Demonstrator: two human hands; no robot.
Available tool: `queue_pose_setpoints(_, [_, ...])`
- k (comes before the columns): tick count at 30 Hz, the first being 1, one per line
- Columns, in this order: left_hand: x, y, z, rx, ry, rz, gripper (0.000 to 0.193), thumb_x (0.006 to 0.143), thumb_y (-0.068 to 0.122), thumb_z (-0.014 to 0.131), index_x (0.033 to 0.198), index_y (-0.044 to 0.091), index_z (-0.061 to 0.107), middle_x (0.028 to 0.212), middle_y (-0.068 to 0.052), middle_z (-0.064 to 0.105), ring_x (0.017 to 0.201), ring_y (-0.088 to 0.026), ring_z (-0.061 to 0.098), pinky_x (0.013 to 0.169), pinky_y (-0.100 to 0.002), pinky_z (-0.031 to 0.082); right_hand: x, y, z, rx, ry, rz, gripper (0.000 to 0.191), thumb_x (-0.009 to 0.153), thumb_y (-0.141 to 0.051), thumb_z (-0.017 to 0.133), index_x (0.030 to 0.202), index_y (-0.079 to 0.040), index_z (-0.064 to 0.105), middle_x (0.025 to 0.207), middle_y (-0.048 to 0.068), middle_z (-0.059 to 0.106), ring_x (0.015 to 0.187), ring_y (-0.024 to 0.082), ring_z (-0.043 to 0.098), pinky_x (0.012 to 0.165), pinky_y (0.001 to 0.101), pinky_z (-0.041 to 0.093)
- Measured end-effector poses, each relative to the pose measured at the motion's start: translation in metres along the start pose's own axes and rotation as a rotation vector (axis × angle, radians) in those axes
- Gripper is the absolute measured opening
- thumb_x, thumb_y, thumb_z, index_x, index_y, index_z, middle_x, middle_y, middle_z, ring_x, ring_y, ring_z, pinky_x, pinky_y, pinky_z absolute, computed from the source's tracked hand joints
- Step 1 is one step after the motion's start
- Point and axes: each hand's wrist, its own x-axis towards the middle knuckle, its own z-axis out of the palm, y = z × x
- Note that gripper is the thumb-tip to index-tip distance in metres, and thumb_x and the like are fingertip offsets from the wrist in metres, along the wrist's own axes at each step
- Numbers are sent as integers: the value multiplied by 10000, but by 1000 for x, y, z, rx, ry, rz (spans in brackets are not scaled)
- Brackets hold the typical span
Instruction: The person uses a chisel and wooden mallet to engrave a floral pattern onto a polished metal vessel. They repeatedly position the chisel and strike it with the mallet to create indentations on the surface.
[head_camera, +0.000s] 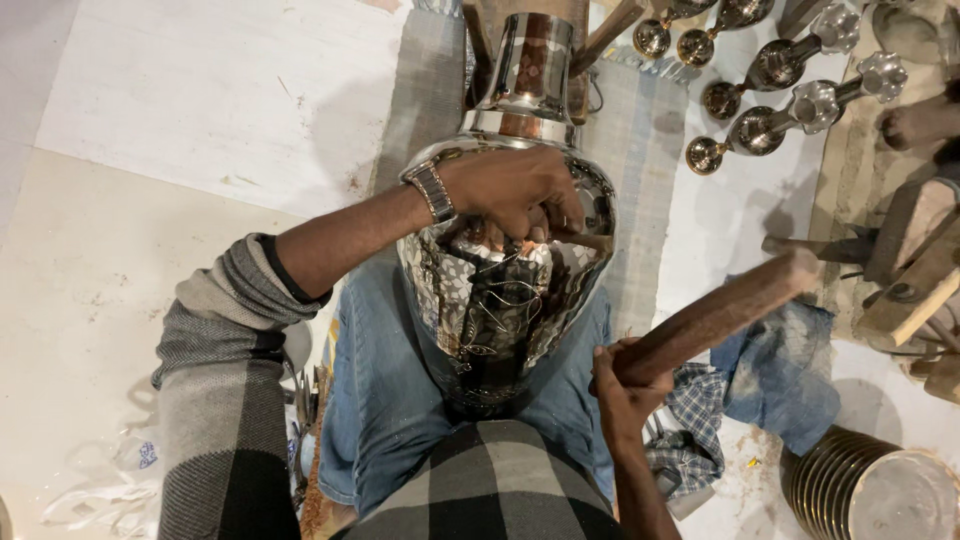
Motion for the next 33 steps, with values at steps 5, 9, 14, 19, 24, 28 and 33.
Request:
queue_pose_setpoints(5, [-6, 10, -4, -131, -132, -331, 460, 753, -43, 634, 1136, 194, 726, 895, 24, 742, 551, -132, 715, 417, -381, 532, 5, -1, -7, -206, -56, -56, 242, 794, -50, 739, 1005, -4, 631, 766, 78, 634, 608, 162, 622, 546, 295, 548])
queue_pose_setpoints(9, [-10, 14, -4, 77, 134, 68, 483, 664, -29, 728, 1100, 168, 792, 844, -83, 732, 665, -177, 677, 505, -323, 520, 3, -6, -4, -128, -64, -134, 248, 796, -21, 731, 1020, -9, 626, 779, 53, 618, 637, 141, 607, 567, 307, 524])
queue_pose_setpoints(14, [-11, 7, -7, 4, 108, 86, 411, 696, 12, 756, 1081, 152, 792, 769, -43, 796, 562, -119, 674, 625, -308, 513, 1, -18, -6, 172, -25, 11, 239, 793, -24, 734, 1000, -16, 615, 737, 40, 623, 553, 119, 586, 472, 303, 477])
queue_pose_setpoints(19, [-11, -6, 9, 112, 190, 63, 455, 635, 9, 745, 1060, 161, 801, 735, -69, 705, 597, -148, 603, 546, -334, 509, 3, -17, -9, 249, -12, 64, 263, 794, -57, 746, 1015, -13, 609, 714, 43, 650, 511, 108, 595, 424, 286, 464])
queue_pose_setpoints(24, [-15, -13, 18, 217, 254, 60, 486, 595, 24, 755, 1056, 173, 796, 721, -50, 711, 620, -157, 584, 556, -290, 483, 12, -22, -22, -88, -97, -39, 313, 759, -21, 748, 1050, -2, 633, 749, 59, 649, 597, 116, 615, 530, 277, 506])
queue_pose_setpoints(28, [-25, -4, 14, -138, 318, -129, 382, 794, -80, 672, 1092, 142, 759, 930, -52, 798, 735, -115, 741, 560, -235, 577, 17, -29, -37, -366, -256, 15, 321, 732, 29, 739, 1039, 24, 648, 728, 112, 671, 593, 160, 621, 543, 312, 512])
queue_pose_setpoints(33, [-57, 3, 12, -546, 1097, -29, 228, 906, -84, 686, 1090, 50, 695, 1022, -121, 751, 898, -174, 764, 680, -273, 646, -3, -8, -11, 62, -157, 214, 358, 769, -99, 801, 1076, -14, 636, 762, 73, 669, 569, 162, 633, 489, 300, 556])
